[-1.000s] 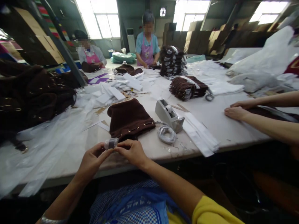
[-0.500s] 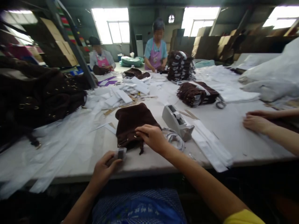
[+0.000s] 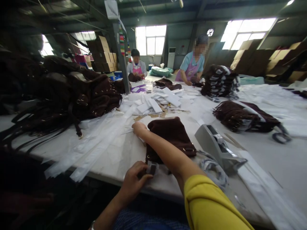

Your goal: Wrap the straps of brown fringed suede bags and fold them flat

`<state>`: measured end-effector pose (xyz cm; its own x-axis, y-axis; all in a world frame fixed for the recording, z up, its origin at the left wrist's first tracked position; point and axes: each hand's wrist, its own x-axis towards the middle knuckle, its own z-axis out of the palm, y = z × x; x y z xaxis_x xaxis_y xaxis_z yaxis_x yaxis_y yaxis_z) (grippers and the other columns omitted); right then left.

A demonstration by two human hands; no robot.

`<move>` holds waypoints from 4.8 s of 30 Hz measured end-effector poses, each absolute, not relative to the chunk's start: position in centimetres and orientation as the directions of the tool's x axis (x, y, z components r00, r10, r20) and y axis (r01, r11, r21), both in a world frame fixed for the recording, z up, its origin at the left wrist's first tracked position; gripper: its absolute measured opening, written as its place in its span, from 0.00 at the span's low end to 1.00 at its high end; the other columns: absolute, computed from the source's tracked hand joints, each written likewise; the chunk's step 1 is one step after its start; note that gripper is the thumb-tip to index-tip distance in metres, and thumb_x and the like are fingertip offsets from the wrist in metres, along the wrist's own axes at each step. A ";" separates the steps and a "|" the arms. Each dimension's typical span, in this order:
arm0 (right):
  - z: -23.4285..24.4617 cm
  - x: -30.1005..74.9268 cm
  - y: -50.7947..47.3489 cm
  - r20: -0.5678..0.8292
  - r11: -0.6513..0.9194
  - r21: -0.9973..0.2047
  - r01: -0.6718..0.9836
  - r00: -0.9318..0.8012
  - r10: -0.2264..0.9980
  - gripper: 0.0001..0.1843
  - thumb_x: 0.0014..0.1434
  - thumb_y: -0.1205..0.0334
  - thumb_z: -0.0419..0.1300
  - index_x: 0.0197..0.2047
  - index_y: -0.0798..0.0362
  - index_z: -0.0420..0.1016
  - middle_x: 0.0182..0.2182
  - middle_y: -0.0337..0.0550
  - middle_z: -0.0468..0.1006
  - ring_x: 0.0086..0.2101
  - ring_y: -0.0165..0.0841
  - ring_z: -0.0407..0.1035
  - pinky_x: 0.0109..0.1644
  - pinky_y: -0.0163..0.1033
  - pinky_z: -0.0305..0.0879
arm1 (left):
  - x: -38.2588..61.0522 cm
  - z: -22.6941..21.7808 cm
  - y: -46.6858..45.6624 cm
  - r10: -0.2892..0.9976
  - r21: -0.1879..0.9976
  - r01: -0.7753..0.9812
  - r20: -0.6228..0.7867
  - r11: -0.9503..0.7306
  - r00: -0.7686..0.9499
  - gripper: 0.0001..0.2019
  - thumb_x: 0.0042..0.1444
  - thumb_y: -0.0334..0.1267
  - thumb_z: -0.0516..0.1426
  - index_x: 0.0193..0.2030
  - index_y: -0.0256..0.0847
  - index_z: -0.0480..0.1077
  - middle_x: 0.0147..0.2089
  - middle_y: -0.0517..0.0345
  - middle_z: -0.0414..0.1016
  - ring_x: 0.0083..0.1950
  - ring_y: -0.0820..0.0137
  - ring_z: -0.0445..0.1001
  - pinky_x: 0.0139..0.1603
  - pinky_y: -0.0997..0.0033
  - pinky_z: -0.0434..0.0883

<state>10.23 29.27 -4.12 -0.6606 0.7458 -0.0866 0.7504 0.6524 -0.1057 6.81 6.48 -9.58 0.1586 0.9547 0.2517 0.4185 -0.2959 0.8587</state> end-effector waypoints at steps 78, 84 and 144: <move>-6.1 26.8 12.9 0.302 0.421 -0.874 0.245 -0.404 0.863 0.11 0.59 0.66 0.61 0.44 0.51 0.83 0.38 0.42 0.83 0.40 0.36 0.76 0.46 0.37 0.70 | 6.6 -8.0 9.7 0.993 0.979 0.175 0.093 -0.103 0.066 0.15 0.53 0.44 0.64 0.44 0.39 0.78 0.44 0.52 0.80 0.49 0.60 0.77 0.56 0.62 0.70; -6.1 26.6 12.2 0.314 0.398 -0.857 0.328 -0.281 0.907 0.10 0.55 0.67 0.64 0.41 0.49 0.83 0.37 0.42 0.83 0.39 0.36 0.76 0.48 0.40 0.69 | 6.6 -7.9 9.6 0.995 0.985 0.156 0.066 -0.078 0.078 0.14 0.53 0.44 0.64 0.44 0.39 0.78 0.44 0.53 0.81 0.47 0.61 0.78 0.53 0.66 0.70; -8.0 24.4 10.0 0.156 0.160 -0.984 0.073 -0.057 0.986 0.12 0.54 0.55 0.67 0.38 0.53 0.78 0.32 0.42 0.80 0.33 0.34 0.74 0.40 0.37 0.70 | 8.5 -6.7 8.3 0.961 0.942 0.330 0.148 -0.065 -0.232 0.12 0.50 0.41 0.65 0.41 0.41 0.77 0.41 0.52 0.82 0.44 0.57 0.82 0.41 0.67 0.76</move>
<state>24.40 10.00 -8.01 -0.0573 0.9861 0.1560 0.0726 0.1600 -0.9844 8.47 8.29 -6.75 -0.2323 0.9613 0.1481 0.3303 -0.0653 0.9416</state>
